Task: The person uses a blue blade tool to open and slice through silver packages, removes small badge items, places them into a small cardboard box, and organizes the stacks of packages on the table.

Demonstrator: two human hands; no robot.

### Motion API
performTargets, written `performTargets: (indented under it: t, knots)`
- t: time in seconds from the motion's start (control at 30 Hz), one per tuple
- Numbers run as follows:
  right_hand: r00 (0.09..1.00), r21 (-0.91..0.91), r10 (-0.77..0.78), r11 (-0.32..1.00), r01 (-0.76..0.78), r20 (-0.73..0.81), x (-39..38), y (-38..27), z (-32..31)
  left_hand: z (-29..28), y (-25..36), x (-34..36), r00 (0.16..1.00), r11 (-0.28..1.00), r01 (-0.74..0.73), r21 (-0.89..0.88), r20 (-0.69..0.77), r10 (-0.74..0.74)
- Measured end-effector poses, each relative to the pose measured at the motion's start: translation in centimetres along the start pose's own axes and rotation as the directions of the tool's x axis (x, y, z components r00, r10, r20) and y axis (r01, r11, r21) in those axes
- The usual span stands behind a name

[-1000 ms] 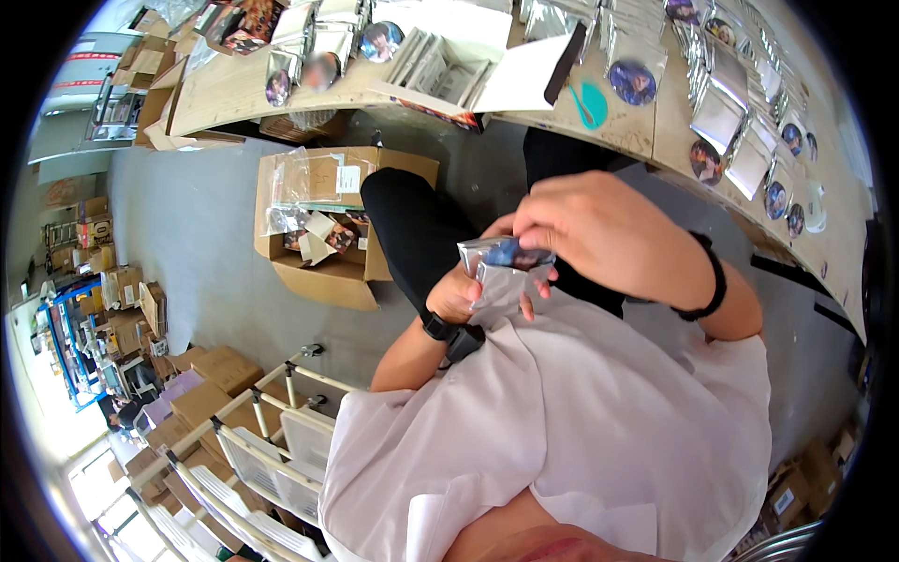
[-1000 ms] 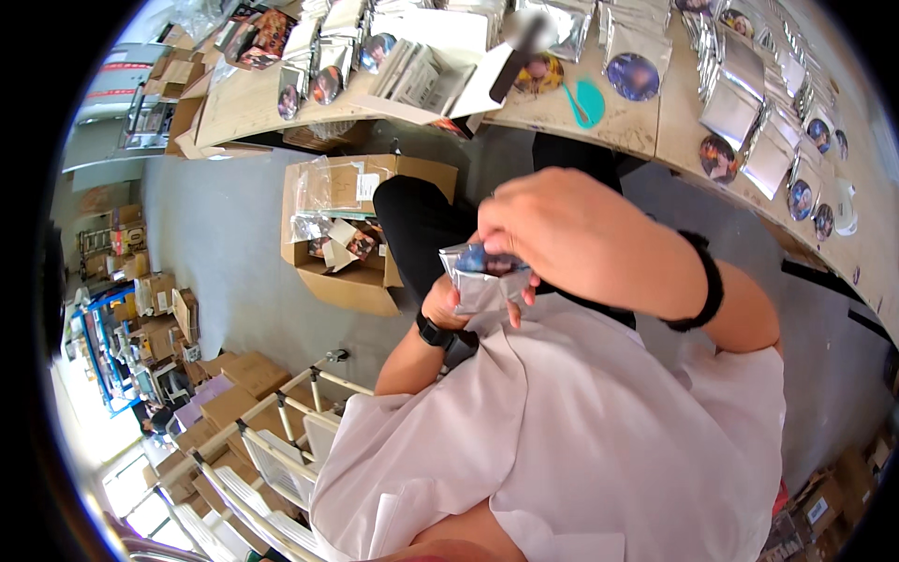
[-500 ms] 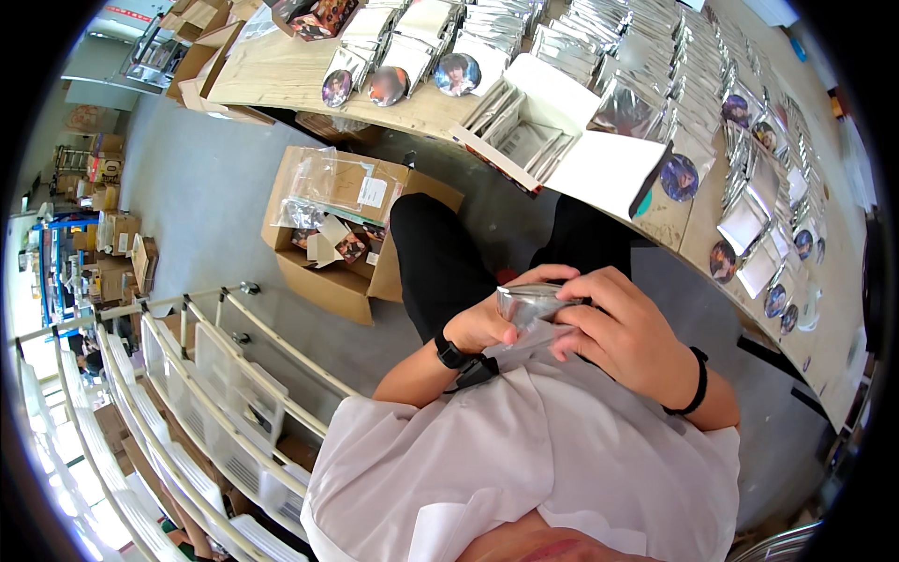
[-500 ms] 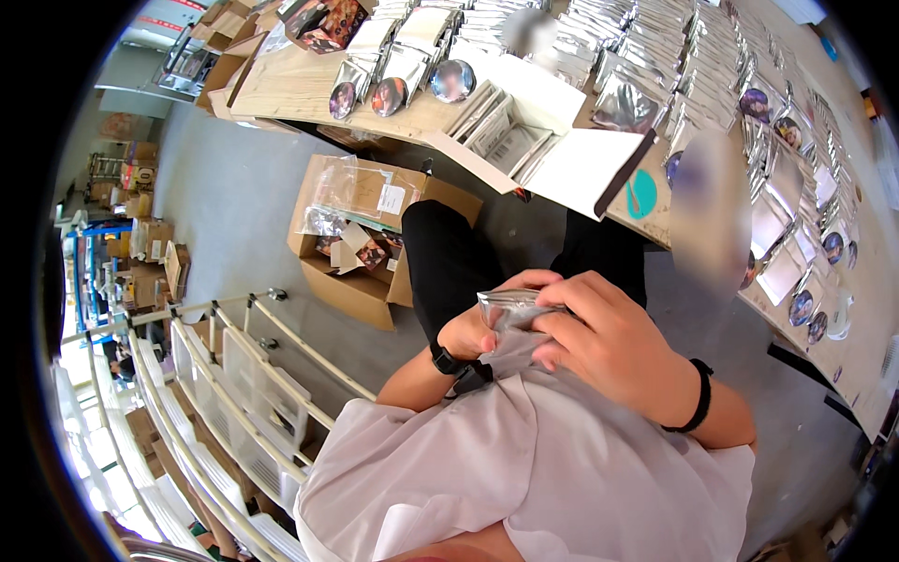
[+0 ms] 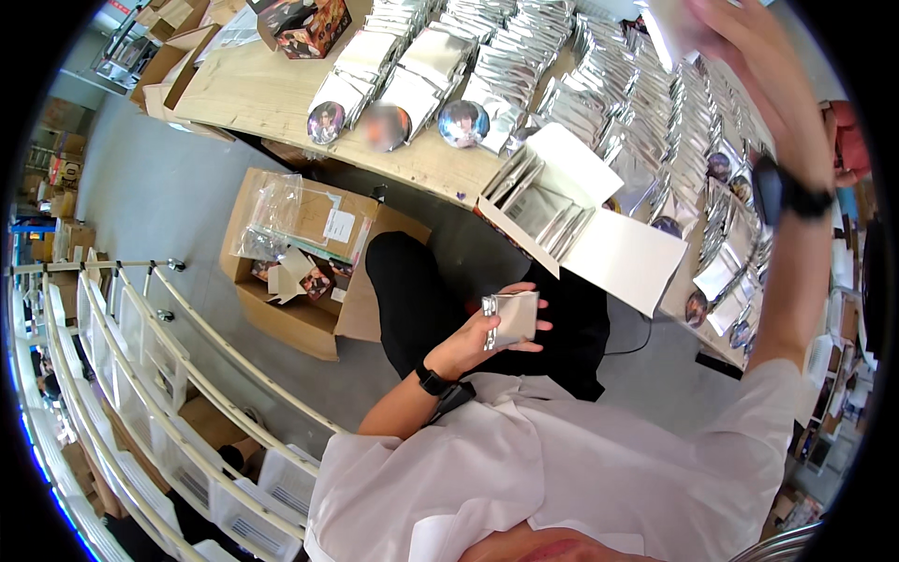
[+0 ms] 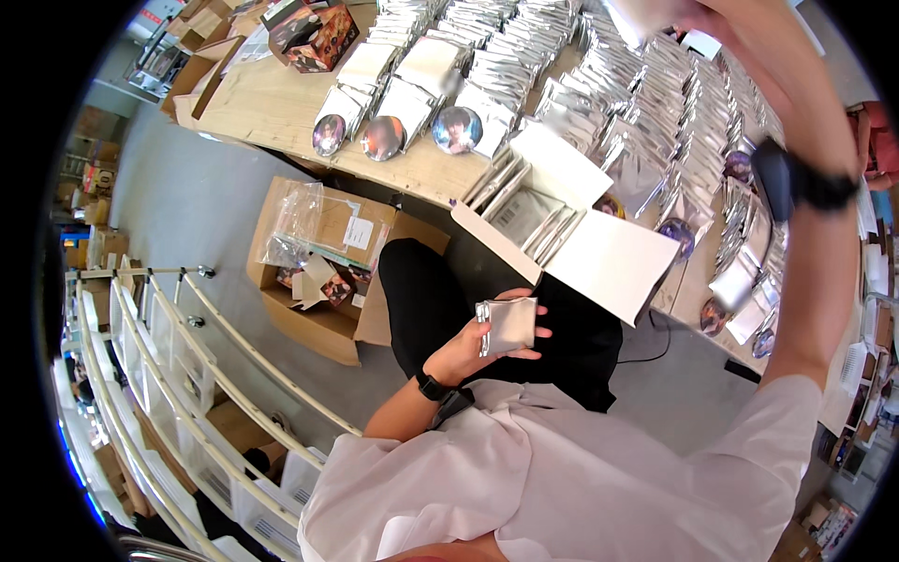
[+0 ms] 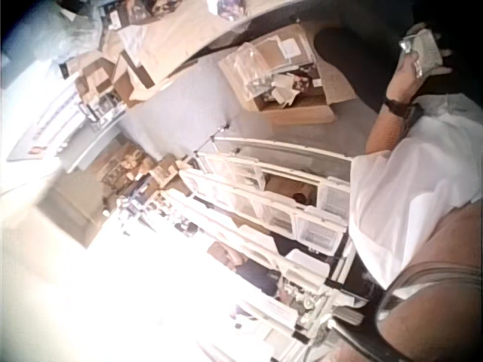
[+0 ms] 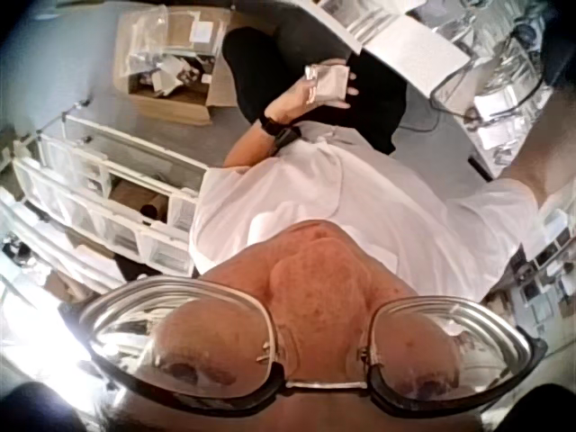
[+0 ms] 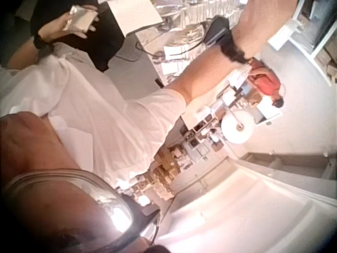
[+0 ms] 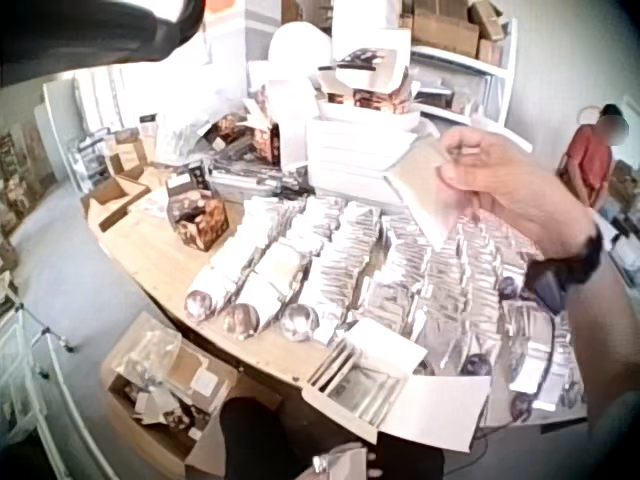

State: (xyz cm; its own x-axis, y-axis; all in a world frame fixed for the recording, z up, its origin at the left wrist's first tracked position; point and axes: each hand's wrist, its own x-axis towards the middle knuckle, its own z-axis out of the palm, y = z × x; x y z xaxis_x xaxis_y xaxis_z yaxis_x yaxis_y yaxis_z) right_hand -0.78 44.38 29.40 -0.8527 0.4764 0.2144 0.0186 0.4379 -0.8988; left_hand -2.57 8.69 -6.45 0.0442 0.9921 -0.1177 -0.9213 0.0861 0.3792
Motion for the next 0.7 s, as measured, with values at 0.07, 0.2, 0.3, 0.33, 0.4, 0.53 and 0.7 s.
performTargets:
  t: [0.07, 0.2, 0.3, 0.33, 0.4, 0.53, 0.7]
  knots:
    - [0.985, -0.079, 0.092, 0.994, -0.080, 0.149, 6.9, 5.1, -1.3, -2.0, 0.1, -0.7, 0.994, 0.999, -0.017, 0.028, -0.104, 0.020]
    - [0.947, -0.371, 0.224, 0.920, -0.128, 0.229, 12.7, 14.8, 0.1, -3.9, 1.3, -1.4, 0.992, 0.996, -0.070, -0.064, -0.112, 0.062]
    - [0.920, -0.265, 0.271, 0.944, -0.197, 0.284, 13.4, 17.8, 4.2, -4.6, 2.6, -2.1, 0.980, 0.986, -0.143, -0.082, -0.151, 0.129]
    - [0.911, -0.257, 0.286, 0.943, -0.212, 0.298, 13.4, 18.3, 5.2, -4.8, 2.9, -2.3, 0.977, 0.982, -0.163, -0.097, -0.152, 0.147]
    - [0.893, -0.244, 0.318, 0.938, -0.247, 0.318, 13.3, 19.1, 6.7, -4.9, 3.4, -2.3, 0.970, 0.976, -0.194, -0.100, -0.171, 0.175]
    - [0.898, -0.317, 0.285, 0.932, -0.177, 0.336, 13.2, 20.1, 8.7, -4.2, 4.3, -2.7, 0.956, 0.968, -0.241, -0.064, -0.186, 0.226]
    - [0.939, -0.633, 0.053, 0.751, 0.186, 0.339, 13.6, 20.3, 6.4, -2.3, 5.5, -2.7, 0.962, 0.966, -0.259, -0.019, -0.099, 0.256]
